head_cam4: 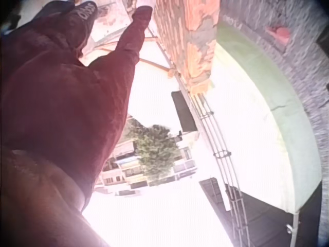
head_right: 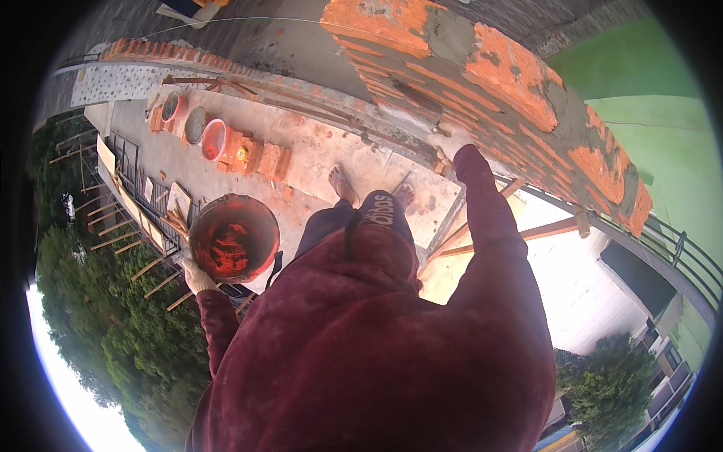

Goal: The person scoops mortar from a bucket with a trowel and applies it to a brick wall. They place bricks onto the mortar and tap them into position, continuing to add mortar between bricks to build up the wall.

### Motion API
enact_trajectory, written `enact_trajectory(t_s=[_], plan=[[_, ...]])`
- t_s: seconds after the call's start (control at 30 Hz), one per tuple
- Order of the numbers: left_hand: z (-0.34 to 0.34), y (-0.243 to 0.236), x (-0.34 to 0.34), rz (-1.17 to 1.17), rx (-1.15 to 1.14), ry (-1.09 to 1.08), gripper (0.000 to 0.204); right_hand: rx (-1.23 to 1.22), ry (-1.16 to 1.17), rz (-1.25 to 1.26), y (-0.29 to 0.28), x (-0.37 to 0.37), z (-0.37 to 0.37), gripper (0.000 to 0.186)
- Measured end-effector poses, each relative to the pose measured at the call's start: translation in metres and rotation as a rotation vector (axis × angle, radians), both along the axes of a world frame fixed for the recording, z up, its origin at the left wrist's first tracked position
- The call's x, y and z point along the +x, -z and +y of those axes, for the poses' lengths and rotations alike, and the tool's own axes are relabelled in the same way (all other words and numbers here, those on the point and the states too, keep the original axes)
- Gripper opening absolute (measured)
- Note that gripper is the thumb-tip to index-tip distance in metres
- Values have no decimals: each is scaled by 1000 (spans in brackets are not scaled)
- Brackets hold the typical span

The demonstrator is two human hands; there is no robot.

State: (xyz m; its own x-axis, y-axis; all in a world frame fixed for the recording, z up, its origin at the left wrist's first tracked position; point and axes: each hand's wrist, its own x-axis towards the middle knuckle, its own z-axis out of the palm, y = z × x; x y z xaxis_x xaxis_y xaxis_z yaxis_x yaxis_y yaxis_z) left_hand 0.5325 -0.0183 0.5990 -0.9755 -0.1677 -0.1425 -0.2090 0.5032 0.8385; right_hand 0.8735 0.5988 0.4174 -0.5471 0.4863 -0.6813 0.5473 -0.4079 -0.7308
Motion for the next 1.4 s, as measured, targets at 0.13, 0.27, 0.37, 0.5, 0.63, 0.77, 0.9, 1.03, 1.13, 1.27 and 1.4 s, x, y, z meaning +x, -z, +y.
enact_trajectory(t_s=[0.13, 0.27, 0.37, 0.5, 0.63, 0.77, 0.9, 1.03, 1.13, 1.27, 1.4], plan=[[-6, 1, -10, -23, 69, 83, 66, 9, -15, 60, -18, 1, 9, 21], [16, 0, -16, -24, 129, 89, 63, -24, 10, 46, -40, 8, 17, 19], [12, 4, -24, -11, 41, 151, 61, -42, 9, 48, -66, 10, 18, 23], [-4, 15, -37, -16, -54, 182, 61, 73, 22, 69, -79, 29, 1, 25], [13, 14, -23, 50, 19, 49, 59, 200, -3, 60, -54, 33, -24, 26], [9, 18, -26, 5, 32, 150, 61, 438, -138, -42, -25, -9, -40, 35], [21, 8, -35, -30, -22, 175, 64, 422, -83, -88, 17, -22, -22, 42], [1, 10, -45, -13, 22, 151, 66, 254, -75, -75, -11, -17, -14, 41], [14, 13, -52, 1, 28, 138, 66, 256, -52, -30, -22, -1, -12, 40], [35, 17, -54, -85, -1, 144, 72, 789, -229, 21, -29, 26, -12, 42], [64, 14, -41, -49, -99, 210, 75, 895, -188, -136, -59, 64, -41, 37]])
